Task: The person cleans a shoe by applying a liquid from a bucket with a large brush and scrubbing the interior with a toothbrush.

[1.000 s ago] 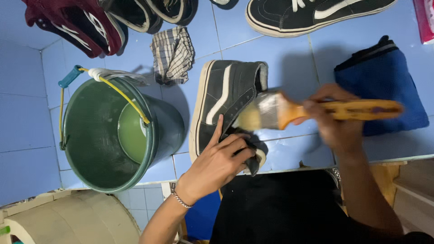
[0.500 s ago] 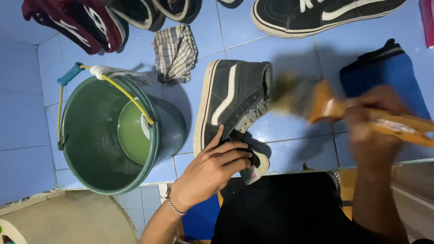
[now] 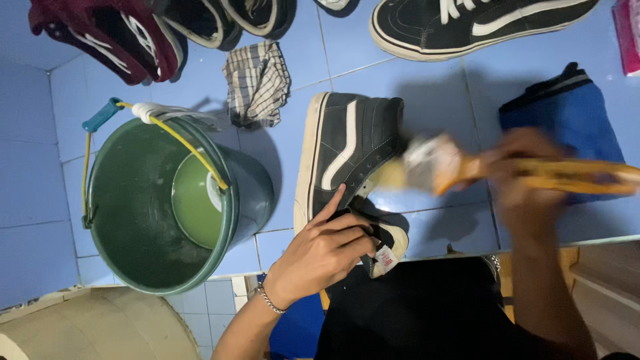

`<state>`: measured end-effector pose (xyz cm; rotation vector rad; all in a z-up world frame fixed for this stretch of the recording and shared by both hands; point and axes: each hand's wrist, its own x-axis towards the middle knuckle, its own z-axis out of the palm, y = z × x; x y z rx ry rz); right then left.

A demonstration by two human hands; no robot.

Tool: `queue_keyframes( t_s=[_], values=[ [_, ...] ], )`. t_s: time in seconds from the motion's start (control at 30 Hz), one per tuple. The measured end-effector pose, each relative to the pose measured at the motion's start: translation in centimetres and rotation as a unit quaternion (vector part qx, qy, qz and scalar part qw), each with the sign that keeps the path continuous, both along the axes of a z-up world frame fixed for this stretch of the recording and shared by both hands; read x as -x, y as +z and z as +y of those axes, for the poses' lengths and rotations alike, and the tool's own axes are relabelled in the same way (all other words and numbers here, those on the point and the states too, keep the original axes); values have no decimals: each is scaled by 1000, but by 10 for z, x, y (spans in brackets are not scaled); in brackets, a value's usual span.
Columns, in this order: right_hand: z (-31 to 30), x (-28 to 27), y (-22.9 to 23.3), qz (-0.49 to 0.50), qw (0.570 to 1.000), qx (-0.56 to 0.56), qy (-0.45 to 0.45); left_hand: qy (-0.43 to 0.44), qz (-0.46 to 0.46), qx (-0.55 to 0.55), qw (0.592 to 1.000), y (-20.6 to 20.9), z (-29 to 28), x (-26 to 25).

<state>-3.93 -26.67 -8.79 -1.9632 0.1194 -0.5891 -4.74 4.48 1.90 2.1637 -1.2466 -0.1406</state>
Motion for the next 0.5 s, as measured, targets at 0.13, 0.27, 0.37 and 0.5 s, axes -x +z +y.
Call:
queue_keyframes(
  t_s=[0.13, 0.27, 0.37, 0.5],
  values=[
    [30, -7, -2, 94, 993, -6, 76, -6, -17, -6, 1000, -1, -1, -1],
    [11, -4, -7, -37, 996, 42, -69, 1, -11, 10, 1000, -1, 3, -1],
    [-4, -11, -28, 34, 998, -46, 36, 16, -20, 23, 999, -2, 2, -1],
    [36, -29, -9, 118, 975, -88, 165, 17, -39, -16, 999, -11, 0, 4]
  ],
)
